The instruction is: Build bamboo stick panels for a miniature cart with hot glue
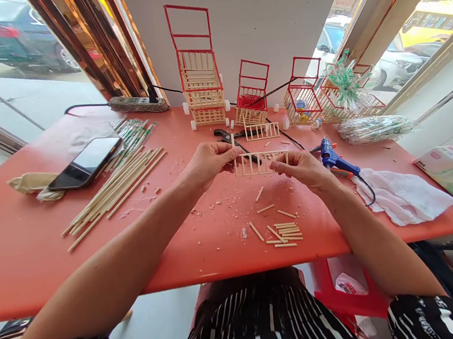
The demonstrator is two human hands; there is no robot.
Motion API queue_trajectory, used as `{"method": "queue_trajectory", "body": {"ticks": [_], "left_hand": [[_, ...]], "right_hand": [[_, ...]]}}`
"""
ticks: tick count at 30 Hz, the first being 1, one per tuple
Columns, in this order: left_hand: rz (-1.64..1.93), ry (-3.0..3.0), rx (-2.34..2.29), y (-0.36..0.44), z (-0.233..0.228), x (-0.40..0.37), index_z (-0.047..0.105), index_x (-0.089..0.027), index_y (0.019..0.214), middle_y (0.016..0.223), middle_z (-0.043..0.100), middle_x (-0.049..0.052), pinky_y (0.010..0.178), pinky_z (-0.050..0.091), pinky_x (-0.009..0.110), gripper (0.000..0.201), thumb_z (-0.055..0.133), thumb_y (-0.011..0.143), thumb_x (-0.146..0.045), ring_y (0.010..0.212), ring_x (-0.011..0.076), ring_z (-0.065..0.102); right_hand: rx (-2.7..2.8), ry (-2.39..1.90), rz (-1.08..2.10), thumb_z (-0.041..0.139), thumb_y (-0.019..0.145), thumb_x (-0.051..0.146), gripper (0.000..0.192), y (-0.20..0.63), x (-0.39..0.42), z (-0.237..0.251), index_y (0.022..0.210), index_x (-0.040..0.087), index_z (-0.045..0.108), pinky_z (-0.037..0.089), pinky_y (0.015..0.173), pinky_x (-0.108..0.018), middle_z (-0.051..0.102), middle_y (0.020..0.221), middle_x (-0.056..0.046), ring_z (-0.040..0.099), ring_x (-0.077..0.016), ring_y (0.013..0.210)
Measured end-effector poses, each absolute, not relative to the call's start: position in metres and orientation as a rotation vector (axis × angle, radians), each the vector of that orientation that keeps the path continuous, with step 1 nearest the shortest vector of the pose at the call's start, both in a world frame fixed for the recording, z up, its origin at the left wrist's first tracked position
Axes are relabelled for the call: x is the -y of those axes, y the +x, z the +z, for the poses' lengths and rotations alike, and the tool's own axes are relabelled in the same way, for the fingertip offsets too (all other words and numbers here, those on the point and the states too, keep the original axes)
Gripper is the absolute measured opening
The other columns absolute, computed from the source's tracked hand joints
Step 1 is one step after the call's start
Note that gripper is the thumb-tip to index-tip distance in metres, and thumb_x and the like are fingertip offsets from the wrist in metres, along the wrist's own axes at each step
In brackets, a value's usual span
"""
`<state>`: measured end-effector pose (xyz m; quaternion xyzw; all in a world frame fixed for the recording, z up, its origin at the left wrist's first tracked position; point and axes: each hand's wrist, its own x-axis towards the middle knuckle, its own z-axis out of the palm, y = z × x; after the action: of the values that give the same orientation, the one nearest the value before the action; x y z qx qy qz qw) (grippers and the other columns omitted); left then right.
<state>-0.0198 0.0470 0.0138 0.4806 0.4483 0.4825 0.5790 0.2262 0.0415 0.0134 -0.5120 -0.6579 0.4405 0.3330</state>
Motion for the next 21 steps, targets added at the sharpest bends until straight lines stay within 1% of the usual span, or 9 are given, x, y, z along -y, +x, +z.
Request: {"method": "queue_trajectory", "body": {"ticks": [5,8,10,12,15,19,21], "left_hand": [[1.116,1.130,-1.046,-0.0203,0.0141,-0.0475,0.080,-0.011,0.074,0.068,0.073,0.005,0.058,0.048,0.024,0.021,0.090,0.078,-0.029,0.057,0.0095,0.059],[1.112,1.136,-1.045,-0.0209,0.0142,-0.0478,0.080,-0.011,0.074,0.068,0.074,0.006,0.058,0.049,0.024,0.022,0.091,0.078,-0.031,0.058,0.0098,0.059],[1.110,1.139,-1.041,-0.0212,0.0141,-0.0480,0.080,-0.011,0.074,0.069,0.074,0.006,0.058,0.048,0.024,0.023,0.091,0.078,-0.031,0.058,0.0101,0.060],[1.110,1.139,-1.036,-0.0213,0.0141,-0.0481,0.080,-0.011,0.074,0.069,0.074,0.006,0.058,0.048,0.024,0.022,0.090,0.077,-0.031,0.058,0.0100,0.059],[1.111,1.141,-1.032,-0.0210,0.0137,-0.0482,0.080,-0.011,0.073,0.068,0.074,0.006,0.057,0.048,0.024,0.023,0.091,0.076,-0.031,0.057,0.0097,0.059],[1.121,1.151,-1.035,-0.0205,0.0124,-0.0481,0.080,-0.012,0.073,0.068,0.074,0.006,0.057,0.048,0.024,0.024,0.091,0.075,-0.032,0.057,0.0095,0.059],[1.121,1.152,-1.037,-0.0205,0.0118,-0.0479,0.080,-0.012,0.074,0.068,0.074,0.005,0.057,0.048,0.024,0.024,0.092,0.075,-0.033,0.057,0.0094,0.059]], "right_hand": [[1.735,-1.333,1.152,0.087,0.067,0.069,0.054,0.2268,-0.0407,0.0154,0.077,0.018,0.074,0.040,0.065,-0.030,0.067,0.073,-0.003,0.053,-0.0135,0.069],[1.763,-1.308,1.160,0.084,0.071,0.070,0.053,0.2281,-0.0403,0.0176,0.080,0.018,0.078,0.044,0.068,-0.030,0.074,0.085,-0.007,0.058,-0.0157,0.076],[1.771,-1.302,1.145,0.083,0.074,0.071,0.053,0.2291,-0.0401,0.0185,0.083,0.018,0.079,0.044,0.068,-0.030,0.076,0.091,-0.008,0.058,-0.0164,0.078],[1.763,-1.312,1.115,0.083,0.075,0.069,0.052,0.2297,-0.0400,0.0184,0.084,0.018,0.079,0.042,0.067,-0.029,0.074,0.087,-0.007,0.057,-0.0165,0.078],[1.746,-1.320,1.106,0.086,0.075,0.067,0.049,0.2291,-0.0396,0.0173,0.082,0.019,0.076,0.038,0.065,-0.030,0.066,0.078,-0.004,0.053,-0.0154,0.074],[1.734,-1.298,1.165,0.086,0.072,0.070,0.053,0.2271,-0.0391,0.0162,0.078,0.019,0.071,0.031,0.065,-0.030,0.055,0.073,0.001,0.043,-0.0128,0.069],[1.729,-1.277,1.190,0.085,0.071,0.071,0.055,0.2266,-0.0391,0.0161,0.078,0.019,0.070,0.029,0.065,-0.031,0.052,0.072,0.002,0.040,-0.0125,0.068]]}}
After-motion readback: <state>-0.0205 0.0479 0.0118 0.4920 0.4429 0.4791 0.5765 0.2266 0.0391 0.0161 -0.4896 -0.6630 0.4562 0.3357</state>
